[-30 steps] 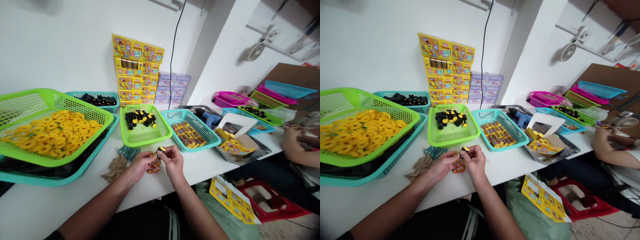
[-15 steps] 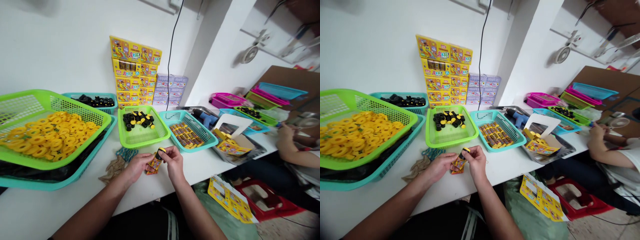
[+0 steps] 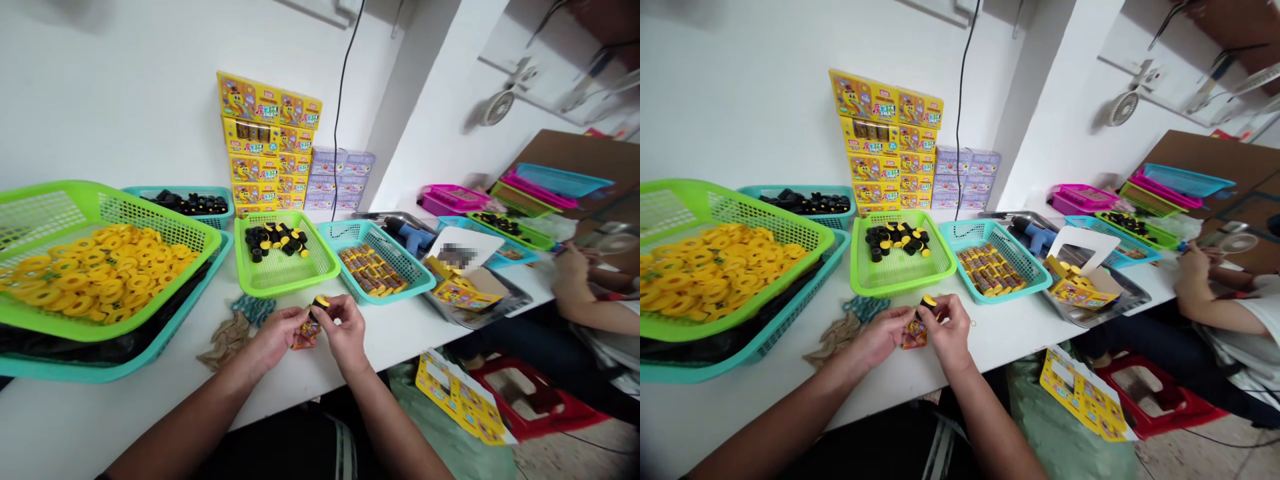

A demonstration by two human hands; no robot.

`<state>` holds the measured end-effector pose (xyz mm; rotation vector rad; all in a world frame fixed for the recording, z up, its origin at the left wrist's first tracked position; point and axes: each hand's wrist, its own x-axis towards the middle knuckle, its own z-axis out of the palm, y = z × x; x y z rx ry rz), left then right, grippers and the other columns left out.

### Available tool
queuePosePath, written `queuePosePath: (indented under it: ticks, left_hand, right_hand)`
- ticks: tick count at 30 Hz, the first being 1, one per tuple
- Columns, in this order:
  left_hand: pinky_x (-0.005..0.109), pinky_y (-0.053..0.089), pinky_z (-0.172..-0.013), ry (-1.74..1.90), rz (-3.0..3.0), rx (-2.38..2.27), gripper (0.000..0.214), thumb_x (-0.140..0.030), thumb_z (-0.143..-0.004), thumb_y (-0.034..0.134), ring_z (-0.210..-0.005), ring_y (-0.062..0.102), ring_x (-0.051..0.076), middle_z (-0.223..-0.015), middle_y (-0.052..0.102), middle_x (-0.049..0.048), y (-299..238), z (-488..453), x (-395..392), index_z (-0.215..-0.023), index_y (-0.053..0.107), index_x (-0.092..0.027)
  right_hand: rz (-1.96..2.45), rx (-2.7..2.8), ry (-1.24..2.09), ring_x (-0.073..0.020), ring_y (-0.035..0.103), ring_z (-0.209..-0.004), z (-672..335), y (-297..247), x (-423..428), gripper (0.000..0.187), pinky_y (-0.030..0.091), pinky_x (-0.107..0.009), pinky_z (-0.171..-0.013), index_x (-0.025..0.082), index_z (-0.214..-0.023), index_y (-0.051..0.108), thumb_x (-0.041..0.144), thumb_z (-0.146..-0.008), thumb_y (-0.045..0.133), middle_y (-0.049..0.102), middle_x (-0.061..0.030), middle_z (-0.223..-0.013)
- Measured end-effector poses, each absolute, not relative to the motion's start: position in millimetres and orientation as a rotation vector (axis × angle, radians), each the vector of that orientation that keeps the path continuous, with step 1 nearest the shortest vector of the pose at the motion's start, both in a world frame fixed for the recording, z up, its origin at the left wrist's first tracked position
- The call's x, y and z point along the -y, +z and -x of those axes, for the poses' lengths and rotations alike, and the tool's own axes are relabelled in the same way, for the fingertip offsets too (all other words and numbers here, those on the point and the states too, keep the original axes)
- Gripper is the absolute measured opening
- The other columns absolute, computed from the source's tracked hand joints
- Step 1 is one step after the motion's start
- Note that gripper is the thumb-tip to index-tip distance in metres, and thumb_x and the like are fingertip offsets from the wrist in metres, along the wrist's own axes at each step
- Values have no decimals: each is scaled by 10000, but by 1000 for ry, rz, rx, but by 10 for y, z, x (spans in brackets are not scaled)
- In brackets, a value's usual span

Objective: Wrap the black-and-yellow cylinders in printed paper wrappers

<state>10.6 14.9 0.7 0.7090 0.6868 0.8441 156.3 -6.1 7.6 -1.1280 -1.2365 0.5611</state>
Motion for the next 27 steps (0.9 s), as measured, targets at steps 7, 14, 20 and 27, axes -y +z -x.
queuePosePath:
  ticks: [7, 14, 20, 27]
  left_hand:
    - [235, 415, -437, 866, -773, -694, 366, -427, -678, 811, -495, 639, 167, -669, 677, 67, 5, -111, -138, -721, 632, -110]
    - [213, 410, -411, 844, -794, -725, 411, -478, -662, 806, -501, 653, 169, -668, 690, 73, 23, -118, -132, -757, 639, -115]
    - [217, 434, -435, 819, -772, -690, 424, -492, -665, 801, -487, 643, 158, -663, 698, 80, 44, -118, -117, -768, 639, -114]
    - [213, 425, -426, 833, -759, -695, 402, -472, -677, 801, -490, 647, 163, -657, 694, 79, 9, -125, -127, -763, 632, -117]
  right_hand:
    - [1028, 1046, 825, -107, 505, -577, -1550, 93, 10, 265, 439, -254, -567, 201, -786, 570, 319, -712, 795, 550, 50, -659]
    - [1138, 1108, 618, -123, 529, -645, -1490, 86, 62, 274, 438, -258, -594, 209, -843, 553, 331, -742, 776, 558, 33, -725]
    - [1111, 1059, 627, -125, 528, -667, -1469, 69, 82, 300, 445, -259, -619, 215, -859, 527, 329, -743, 779, 541, 37, -742]
    - [1068, 930, 666, -131, 547, -725, -1421, 21, 60, 336, 454, -265, -668, 215, -842, 501, 324, -724, 796, 547, 29, -794]
